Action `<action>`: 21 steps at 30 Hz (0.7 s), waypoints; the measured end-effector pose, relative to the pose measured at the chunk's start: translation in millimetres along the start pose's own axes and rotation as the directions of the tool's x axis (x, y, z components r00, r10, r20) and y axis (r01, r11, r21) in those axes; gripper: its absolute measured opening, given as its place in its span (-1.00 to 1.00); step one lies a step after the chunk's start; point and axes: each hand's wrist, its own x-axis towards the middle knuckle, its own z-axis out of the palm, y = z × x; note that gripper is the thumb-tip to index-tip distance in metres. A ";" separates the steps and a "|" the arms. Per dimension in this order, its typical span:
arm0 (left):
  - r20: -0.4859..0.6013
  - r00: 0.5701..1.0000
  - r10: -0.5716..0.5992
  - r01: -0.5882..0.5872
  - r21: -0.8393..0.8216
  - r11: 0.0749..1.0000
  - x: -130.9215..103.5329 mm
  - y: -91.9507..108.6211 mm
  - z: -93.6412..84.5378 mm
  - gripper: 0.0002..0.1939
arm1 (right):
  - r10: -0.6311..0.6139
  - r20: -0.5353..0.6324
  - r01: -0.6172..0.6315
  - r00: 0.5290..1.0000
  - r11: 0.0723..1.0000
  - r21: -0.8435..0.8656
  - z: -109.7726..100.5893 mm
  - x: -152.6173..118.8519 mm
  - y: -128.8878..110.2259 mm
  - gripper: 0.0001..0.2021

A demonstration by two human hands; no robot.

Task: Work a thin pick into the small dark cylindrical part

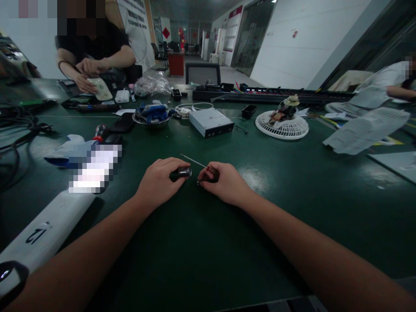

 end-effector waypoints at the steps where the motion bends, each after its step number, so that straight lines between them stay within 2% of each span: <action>1: 0.002 1.000 -0.009 0.009 -0.016 1.000 0.0 0.4 -0.3 -0.77 | -0.010 -0.025 0.010 1.000 0.999 0.034 -0.8 -0.3 -0.6 -0.69; 5: 0.010 1.000 0.004 -0.003 -0.110 0.994 -0.8 2.7 -0.6 -0.76 | -0.054 -0.097 0.063 0.994 0.994 0.090 -2.2 -2.2 -3.5 -0.70; 11: 0.054 0.986 0.155 -0.142 -0.197 0.970 -3.0 5.3 1.3 -0.76 | -0.095 -0.161 0.091 0.982 0.995 -0.031 -0.9 -3.3 -5.4 -0.96; 17: 0.041 0.984 0.173 -0.163 -0.183 0.970 -3.3 6.5 0.3 -0.78 | -0.096 -0.092 0.100 0.991 0.994 0.039 -1.0 -2.3 -2.7 -0.90; 21: 0.021 0.986 0.163 -0.157 -0.181 0.971 -3.1 6.8 -0.9 -0.79 | -0.021 0.010 0.019 1.000 0.988 0.153 1.4 -0.1 2.5 -0.83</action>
